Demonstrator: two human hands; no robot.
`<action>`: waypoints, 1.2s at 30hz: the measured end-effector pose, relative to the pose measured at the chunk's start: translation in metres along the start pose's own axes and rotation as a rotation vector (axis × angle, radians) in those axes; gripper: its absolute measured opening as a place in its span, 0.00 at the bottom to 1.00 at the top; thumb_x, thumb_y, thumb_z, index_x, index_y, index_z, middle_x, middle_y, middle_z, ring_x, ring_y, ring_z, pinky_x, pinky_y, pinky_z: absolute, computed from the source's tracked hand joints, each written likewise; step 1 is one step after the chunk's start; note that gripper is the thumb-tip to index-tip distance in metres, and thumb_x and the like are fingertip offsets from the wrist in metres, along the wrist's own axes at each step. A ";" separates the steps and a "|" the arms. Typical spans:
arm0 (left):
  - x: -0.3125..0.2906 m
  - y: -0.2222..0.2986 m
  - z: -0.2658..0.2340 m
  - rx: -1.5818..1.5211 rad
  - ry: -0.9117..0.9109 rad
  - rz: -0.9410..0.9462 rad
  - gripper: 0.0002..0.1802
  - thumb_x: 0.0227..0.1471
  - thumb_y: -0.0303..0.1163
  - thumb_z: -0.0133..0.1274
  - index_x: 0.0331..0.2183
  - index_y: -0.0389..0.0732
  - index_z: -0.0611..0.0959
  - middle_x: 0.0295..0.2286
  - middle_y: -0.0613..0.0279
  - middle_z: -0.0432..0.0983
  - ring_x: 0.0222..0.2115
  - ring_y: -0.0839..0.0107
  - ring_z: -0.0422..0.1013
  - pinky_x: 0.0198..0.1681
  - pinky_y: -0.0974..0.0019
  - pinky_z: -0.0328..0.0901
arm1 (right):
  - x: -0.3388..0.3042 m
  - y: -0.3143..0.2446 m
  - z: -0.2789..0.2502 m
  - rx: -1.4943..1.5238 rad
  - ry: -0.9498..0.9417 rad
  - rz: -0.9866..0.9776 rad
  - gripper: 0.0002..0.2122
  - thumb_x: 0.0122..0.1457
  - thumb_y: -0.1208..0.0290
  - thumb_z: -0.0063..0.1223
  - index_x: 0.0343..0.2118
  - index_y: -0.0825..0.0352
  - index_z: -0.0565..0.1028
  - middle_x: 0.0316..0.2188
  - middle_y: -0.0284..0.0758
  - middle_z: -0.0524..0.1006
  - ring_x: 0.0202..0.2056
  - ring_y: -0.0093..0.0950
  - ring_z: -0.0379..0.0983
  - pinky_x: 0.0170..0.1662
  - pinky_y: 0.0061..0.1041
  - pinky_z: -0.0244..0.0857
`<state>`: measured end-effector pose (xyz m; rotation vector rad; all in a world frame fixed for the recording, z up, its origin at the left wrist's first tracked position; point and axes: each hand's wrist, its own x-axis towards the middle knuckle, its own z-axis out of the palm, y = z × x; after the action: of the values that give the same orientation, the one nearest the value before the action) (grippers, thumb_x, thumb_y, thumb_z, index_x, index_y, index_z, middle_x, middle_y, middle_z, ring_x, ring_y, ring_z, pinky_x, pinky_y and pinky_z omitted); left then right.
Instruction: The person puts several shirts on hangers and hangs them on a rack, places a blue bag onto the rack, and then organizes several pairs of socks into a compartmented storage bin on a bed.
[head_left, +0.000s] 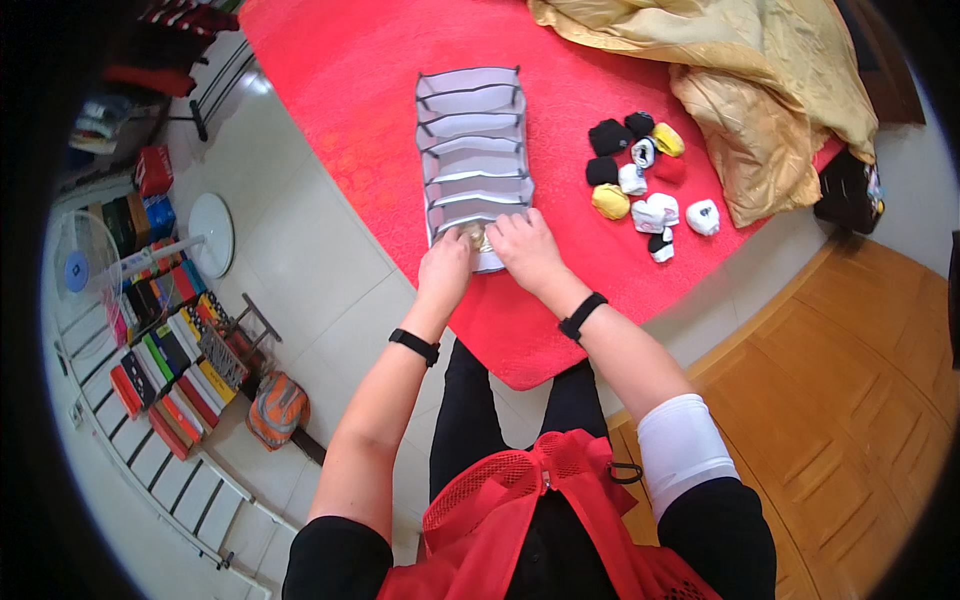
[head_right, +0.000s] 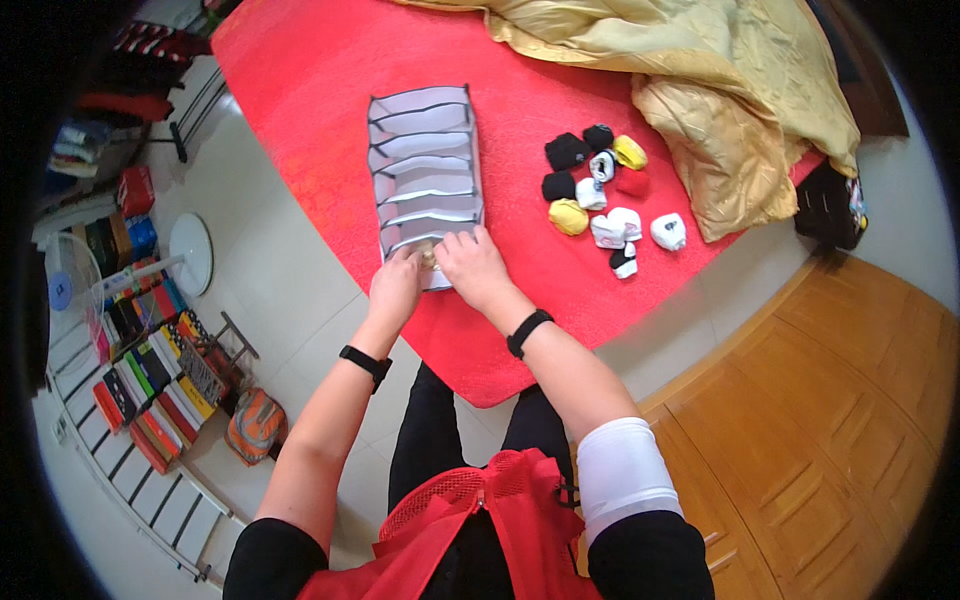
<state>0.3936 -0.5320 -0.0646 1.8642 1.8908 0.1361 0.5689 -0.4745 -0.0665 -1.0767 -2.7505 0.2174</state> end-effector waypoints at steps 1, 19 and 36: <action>0.000 0.002 0.002 0.052 -0.071 -0.022 0.11 0.52 0.23 0.51 0.39 0.36 0.81 0.41 0.50 0.78 0.36 0.51 0.78 0.39 0.53 0.74 | -0.001 0.001 0.003 0.009 -0.028 0.011 0.04 0.55 0.71 0.49 0.32 0.59 0.75 0.28 0.31 0.72 0.34 0.28 0.73 0.45 0.34 0.62; 0.011 0.087 -0.043 -0.078 0.158 0.214 0.05 0.52 0.26 0.58 0.33 0.38 0.84 0.32 0.55 0.80 0.31 0.54 0.78 0.34 0.56 0.72 | -0.073 0.076 -0.059 0.310 0.157 0.092 0.05 0.55 0.73 0.51 0.34 0.62 0.75 0.29 0.34 0.73 0.37 0.32 0.73 0.49 0.36 0.61; 0.077 0.257 0.075 -0.205 -0.150 0.277 0.23 0.50 0.28 0.59 0.50 0.42 0.76 0.46 0.53 0.74 0.40 0.54 0.77 0.39 0.55 0.74 | -0.256 0.227 -0.049 0.438 0.159 0.998 0.18 0.56 0.74 0.59 0.50 0.69 0.73 0.41 0.46 0.78 0.45 0.46 0.75 0.52 0.42 0.67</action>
<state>0.6622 -0.4595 -0.0493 1.9267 1.4556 0.2625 0.9130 -0.4809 -0.0928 -2.0659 -1.6731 0.7603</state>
